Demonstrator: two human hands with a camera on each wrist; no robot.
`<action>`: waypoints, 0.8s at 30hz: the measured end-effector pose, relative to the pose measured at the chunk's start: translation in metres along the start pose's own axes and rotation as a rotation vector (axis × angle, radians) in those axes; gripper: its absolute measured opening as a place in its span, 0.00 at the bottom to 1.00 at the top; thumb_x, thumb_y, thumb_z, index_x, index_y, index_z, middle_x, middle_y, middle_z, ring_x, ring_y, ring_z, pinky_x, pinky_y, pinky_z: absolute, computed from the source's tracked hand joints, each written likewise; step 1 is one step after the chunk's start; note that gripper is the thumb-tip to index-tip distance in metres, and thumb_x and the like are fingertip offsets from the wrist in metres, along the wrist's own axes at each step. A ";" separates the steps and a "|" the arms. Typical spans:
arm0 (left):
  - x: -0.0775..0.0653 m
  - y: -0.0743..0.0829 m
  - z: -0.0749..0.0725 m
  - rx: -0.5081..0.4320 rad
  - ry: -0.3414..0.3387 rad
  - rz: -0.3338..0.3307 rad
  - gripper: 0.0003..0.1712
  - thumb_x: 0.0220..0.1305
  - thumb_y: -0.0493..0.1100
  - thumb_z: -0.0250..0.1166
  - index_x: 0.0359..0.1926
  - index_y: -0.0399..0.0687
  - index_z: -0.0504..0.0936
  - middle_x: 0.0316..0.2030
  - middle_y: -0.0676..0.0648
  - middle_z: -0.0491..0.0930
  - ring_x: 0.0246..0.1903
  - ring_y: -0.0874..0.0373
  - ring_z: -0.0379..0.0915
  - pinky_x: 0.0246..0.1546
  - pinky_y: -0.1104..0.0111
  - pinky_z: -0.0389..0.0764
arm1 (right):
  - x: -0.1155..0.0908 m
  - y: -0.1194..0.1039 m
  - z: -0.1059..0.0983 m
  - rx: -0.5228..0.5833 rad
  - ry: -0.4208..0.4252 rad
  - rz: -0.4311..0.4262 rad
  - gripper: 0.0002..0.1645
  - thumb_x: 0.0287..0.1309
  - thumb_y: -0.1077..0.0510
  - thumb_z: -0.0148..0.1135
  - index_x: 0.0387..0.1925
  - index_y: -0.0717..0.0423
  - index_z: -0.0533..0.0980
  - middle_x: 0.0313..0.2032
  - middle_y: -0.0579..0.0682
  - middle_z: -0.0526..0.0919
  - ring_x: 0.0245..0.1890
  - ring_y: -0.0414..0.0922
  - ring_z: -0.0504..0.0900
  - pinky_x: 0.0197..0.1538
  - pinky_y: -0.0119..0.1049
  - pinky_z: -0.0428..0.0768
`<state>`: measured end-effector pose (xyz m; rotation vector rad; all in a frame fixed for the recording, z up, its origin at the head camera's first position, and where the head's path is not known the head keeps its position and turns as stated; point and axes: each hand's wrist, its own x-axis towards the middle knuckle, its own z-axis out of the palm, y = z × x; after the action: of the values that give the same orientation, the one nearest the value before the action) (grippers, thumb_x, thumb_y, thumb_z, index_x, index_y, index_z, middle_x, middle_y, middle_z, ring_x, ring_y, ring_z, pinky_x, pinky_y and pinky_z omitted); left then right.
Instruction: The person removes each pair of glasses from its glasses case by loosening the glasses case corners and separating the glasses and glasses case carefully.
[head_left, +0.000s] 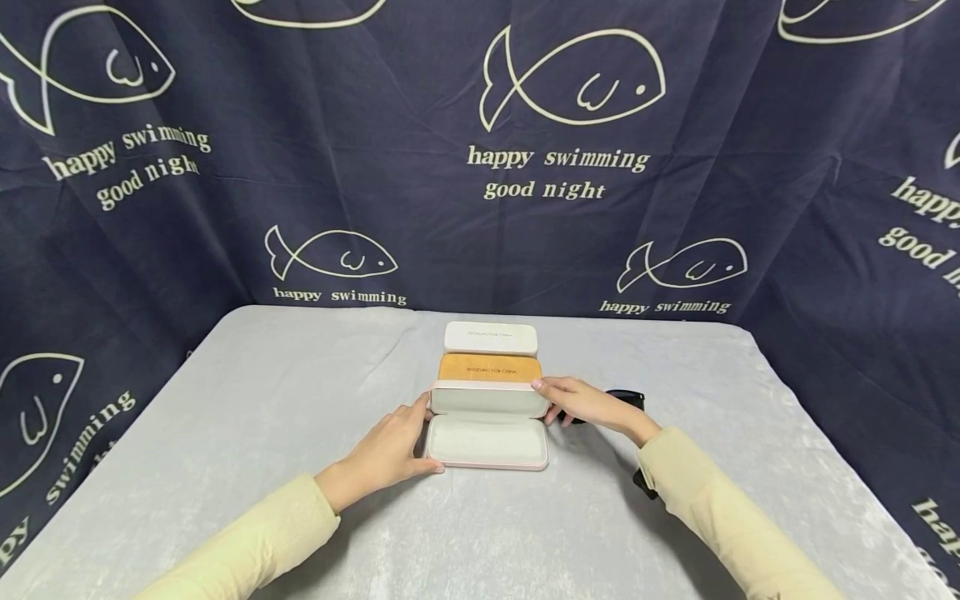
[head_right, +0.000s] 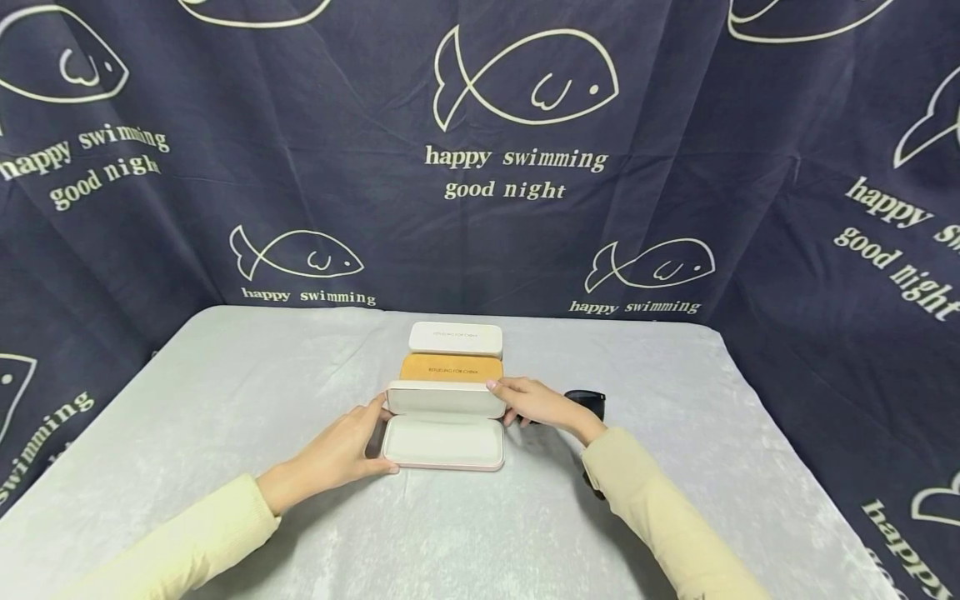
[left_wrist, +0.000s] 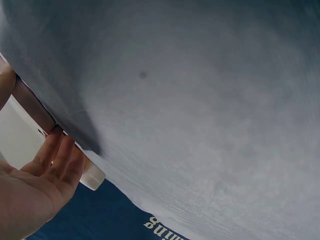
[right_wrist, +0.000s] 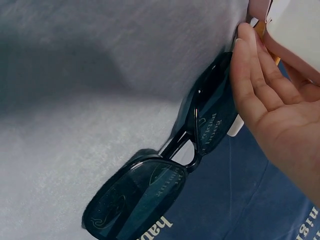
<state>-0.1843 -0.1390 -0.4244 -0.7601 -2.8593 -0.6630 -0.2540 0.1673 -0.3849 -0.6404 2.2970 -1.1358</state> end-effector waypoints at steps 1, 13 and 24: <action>0.000 0.000 0.000 -0.001 0.002 0.002 0.58 0.38 0.54 0.75 0.65 0.34 0.55 0.47 0.46 0.77 0.45 0.51 0.74 0.47 0.56 0.74 | 0.000 0.000 0.000 0.011 -0.006 0.002 0.31 0.69 0.45 0.36 0.58 0.67 0.65 0.41 0.62 0.78 0.39 0.55 0.79 0.39 0.47 0.78; -0.001 0.000 -0.001 0.016 -0.003 0.002 0.58 0.39 0.55 0.74 0.64 0.31 0.54 0.47 0.45 0.77 0.45 0.50 0.74 0.47 0.56 0.74 | 0.001 0.004 0.000 0.169 -0.053 0.010 0.31 0.68 0.44 0.40 0.54 0.67 0.67 0.39 0.64 0.77 0.38 0.54 0.78 0.41 0.47 0.79; -0.001 0.000 0.000 0.023 -0.003 -0.003 0.58 0.39 0.56 0.74 0.64 0.32 0.55 0.47 0.45 0.77 0.45 0.51 0.74 0.48 0.56 0.74 | 0.002 0.007 0.000 0.210 -0.056 -0.019 0.30 0.67 0.46 0.43 0.53 0.70 0.66 0.43 0.67 0.76 0.39 0.51 0.78 0.43 0.49 0.79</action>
<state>-0.1833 -0.1395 -0.4247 -0.7546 -2.8660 -0.6288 -0.2565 0.1698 -0.3911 -0.6060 2.0935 -1.3284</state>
